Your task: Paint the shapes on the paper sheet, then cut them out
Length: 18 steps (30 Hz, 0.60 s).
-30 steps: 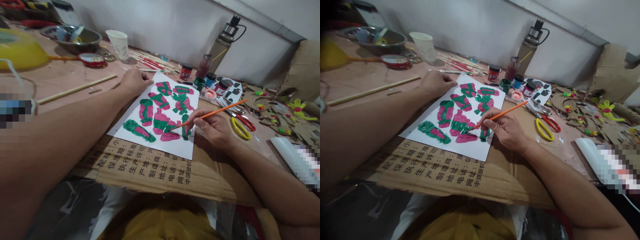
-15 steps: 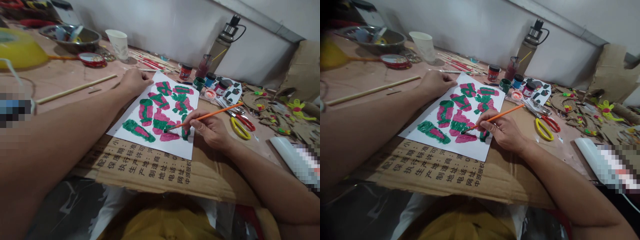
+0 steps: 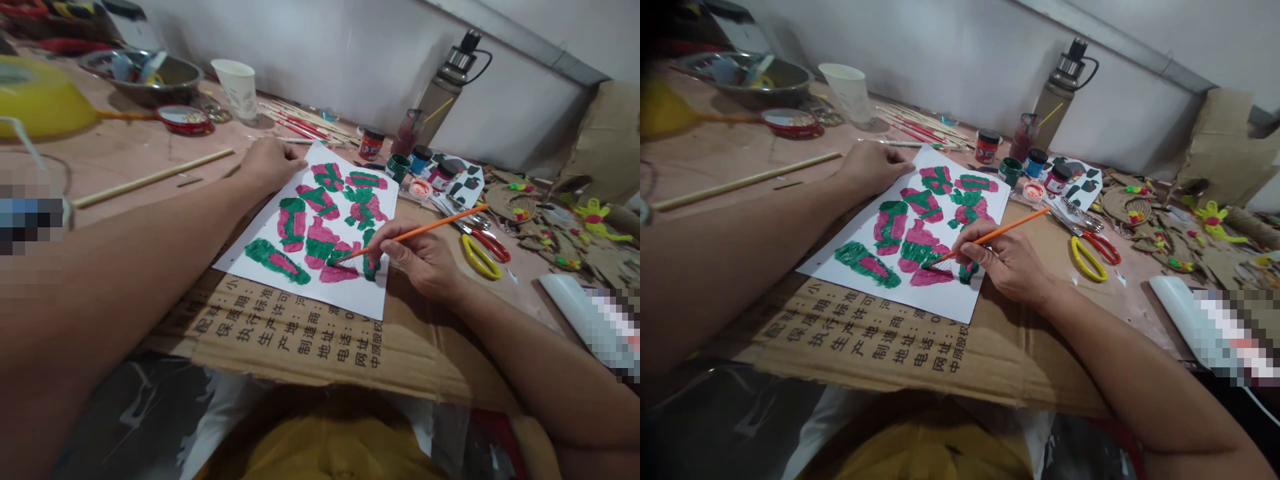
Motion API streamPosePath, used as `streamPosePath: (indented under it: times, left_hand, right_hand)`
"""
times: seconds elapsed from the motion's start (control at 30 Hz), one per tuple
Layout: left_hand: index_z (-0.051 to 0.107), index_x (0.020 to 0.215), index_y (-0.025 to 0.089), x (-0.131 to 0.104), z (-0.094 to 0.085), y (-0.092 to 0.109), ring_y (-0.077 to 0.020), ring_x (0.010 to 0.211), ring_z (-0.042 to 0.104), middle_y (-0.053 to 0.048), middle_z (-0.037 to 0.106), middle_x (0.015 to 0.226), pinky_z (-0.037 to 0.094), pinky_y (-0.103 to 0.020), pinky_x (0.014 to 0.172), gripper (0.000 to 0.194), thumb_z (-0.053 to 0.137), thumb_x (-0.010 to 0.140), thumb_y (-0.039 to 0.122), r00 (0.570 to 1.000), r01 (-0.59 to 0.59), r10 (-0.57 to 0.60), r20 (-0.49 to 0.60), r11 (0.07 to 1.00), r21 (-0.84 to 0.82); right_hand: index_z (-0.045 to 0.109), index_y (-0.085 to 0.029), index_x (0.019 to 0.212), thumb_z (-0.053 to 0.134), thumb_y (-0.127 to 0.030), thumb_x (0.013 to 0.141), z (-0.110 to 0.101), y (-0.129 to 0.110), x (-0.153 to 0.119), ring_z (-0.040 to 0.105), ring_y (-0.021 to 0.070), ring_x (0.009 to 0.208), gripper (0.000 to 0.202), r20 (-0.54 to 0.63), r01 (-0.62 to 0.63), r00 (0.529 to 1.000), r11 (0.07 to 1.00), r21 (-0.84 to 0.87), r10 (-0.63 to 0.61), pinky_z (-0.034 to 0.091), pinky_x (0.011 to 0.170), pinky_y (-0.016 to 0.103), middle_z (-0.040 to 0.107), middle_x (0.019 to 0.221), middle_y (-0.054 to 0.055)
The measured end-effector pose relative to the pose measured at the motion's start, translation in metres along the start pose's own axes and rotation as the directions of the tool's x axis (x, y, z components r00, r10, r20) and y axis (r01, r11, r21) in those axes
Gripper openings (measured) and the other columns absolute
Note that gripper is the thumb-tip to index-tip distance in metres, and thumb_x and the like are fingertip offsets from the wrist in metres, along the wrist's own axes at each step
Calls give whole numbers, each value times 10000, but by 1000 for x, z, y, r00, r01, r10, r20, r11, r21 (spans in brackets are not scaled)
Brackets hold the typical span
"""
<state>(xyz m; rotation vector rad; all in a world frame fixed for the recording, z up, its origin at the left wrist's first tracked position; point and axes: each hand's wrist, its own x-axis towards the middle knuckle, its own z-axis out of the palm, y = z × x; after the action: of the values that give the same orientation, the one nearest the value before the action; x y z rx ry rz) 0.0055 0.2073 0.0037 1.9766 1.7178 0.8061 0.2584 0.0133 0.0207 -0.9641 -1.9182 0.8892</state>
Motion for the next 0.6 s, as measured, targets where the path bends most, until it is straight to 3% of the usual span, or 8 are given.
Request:
streamPosePath:
  times: [0.2, 0.4, 0.6]
  left_hand:
    - [847, 997, 139, 0, 0, 1, -227, 1011, 691, -92, 824, 1094, 481, -293, 977, 178, 747, 958, 282, 1000, 21, -20, 5, 1000, -7]
    - [843, 976, 164, 1, -1, 1, -231, 994, 679, -101, 834, 1119, 473, -290, 918, 164, 753, 967, 300, 1000, 9, -9, 13, 1000, 11]
    - [848, 971, 160, 2, -1, -1, -246, 998, 691, -100, 830, 1079, 480, -303, 928, 178, 751, 944, 308, 1000, -5, 5, 9, 1000, 9]
  right_hand:
    - [797, -244, 1005, 679, -542, 1105, -2, 2, 2, 738, 185, 814, 336, -38, 56, 998, 998, -32, -58, 587, 783, 350, 779, 885, 24]
    - [793, -250, 1002, 666, -581, 1100, -1, 1, 1, 721, 200, 822, 368, -31, -11, 999, 996, -89, 8, 592, 831, 383, 769, 865, 22]
    - [784, -251, 944, 679, -593, 1087, -6, -6, 1, 727, 201, 790, 385, -67, 10, 998, 996, -94, -16, 597, 776, 370, 775, 840, 26]
